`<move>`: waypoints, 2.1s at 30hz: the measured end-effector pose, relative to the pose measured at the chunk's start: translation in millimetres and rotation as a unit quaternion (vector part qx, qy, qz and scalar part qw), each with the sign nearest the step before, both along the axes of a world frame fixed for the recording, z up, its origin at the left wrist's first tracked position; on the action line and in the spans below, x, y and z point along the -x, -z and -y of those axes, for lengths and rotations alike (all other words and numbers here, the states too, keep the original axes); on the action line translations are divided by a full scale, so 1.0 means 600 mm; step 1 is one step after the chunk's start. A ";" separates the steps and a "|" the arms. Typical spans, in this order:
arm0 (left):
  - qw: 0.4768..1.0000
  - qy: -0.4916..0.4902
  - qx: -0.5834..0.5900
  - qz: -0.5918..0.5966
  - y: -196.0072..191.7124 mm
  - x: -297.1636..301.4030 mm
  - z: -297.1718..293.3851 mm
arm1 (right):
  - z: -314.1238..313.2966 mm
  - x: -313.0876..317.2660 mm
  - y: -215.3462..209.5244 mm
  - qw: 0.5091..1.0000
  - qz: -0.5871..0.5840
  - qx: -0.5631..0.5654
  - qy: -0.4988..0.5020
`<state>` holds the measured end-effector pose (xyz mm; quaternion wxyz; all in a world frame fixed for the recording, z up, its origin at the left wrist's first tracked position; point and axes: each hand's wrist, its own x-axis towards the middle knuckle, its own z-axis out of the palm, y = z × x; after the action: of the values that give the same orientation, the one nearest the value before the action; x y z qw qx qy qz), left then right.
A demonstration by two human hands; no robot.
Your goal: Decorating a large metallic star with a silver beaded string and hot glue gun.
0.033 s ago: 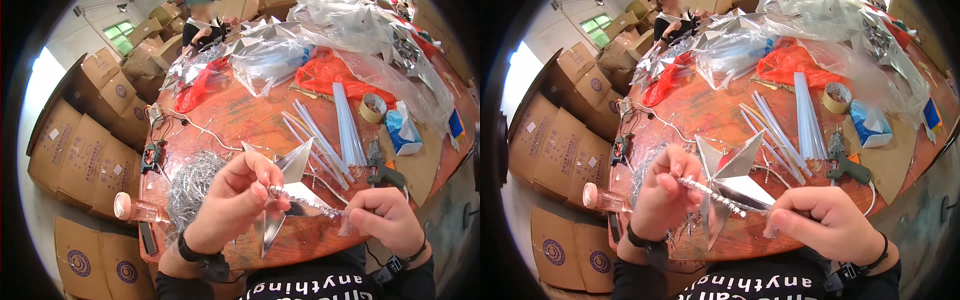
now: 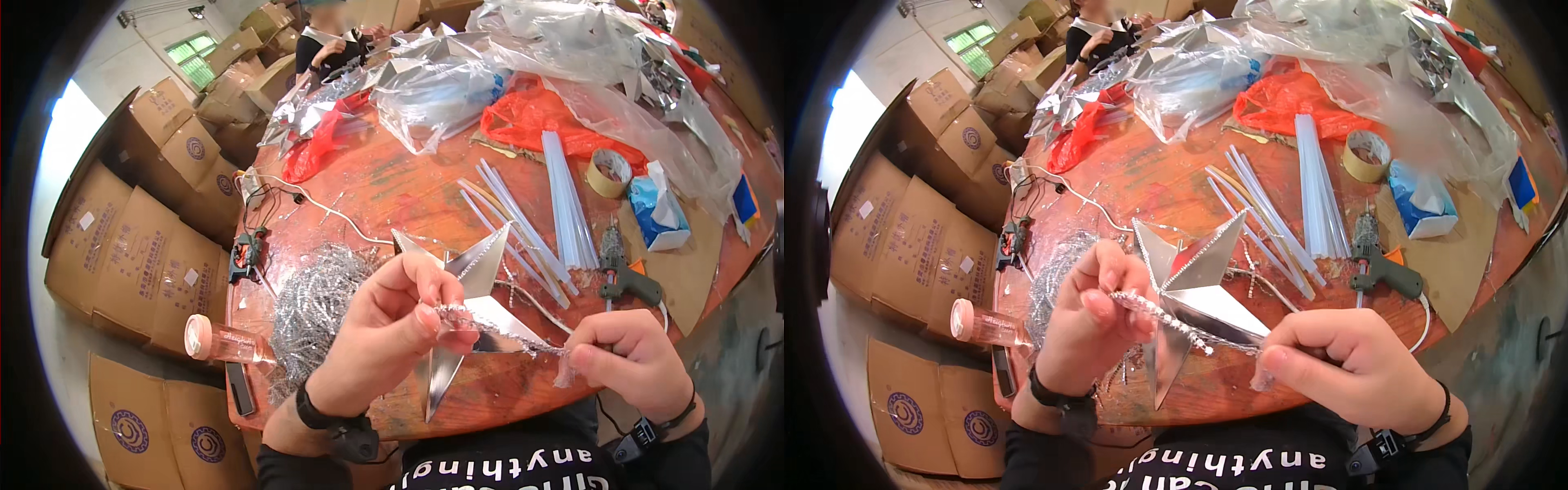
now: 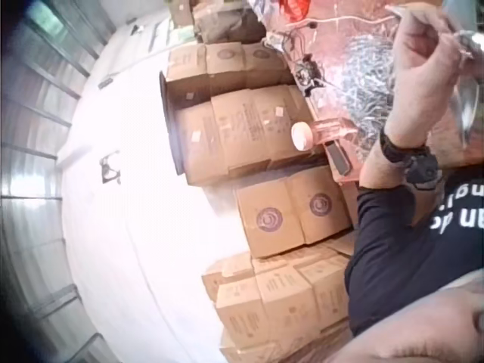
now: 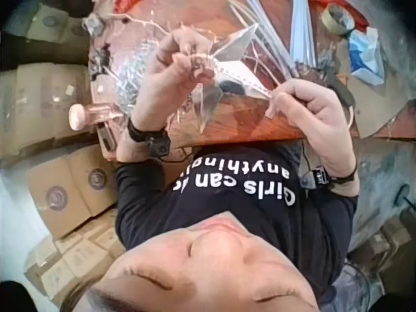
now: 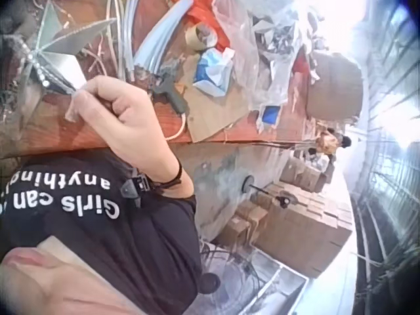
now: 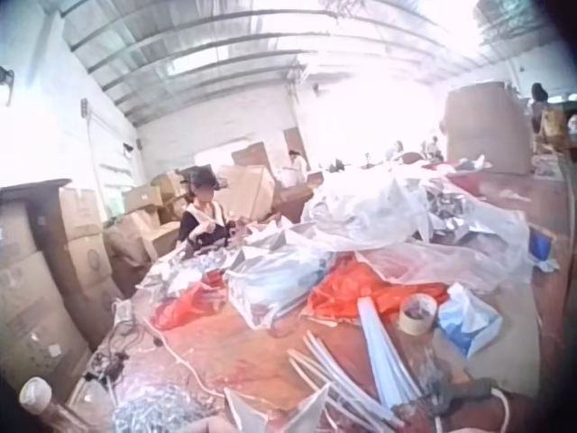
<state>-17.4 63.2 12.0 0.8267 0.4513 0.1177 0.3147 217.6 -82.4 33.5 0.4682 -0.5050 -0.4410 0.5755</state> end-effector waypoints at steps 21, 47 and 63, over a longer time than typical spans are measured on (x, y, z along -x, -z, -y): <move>0.934 0.123 0.307 0.137 0.074 0.051 0.050 | 0.001 -0.038 0.062 0.990 0.093 0.007 -0.109; 0.964 -0.060 0.028 -0.259 0.024 0.059 -0.022 | 0.030 -0.067 0.106 0.993 0.108 0.047 -0.001; 0.837 -0.170 -0.258 -0.451 0.042 0.018 -0.013 | 0.038 -0.072 0.129 0.992 0.105 0.047 0.040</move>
<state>-28.1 71.2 -13.4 0.4693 0.7129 0.4672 0.2309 260.8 -105.0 -43.8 0.4175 -0.6018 -0.4393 0.5201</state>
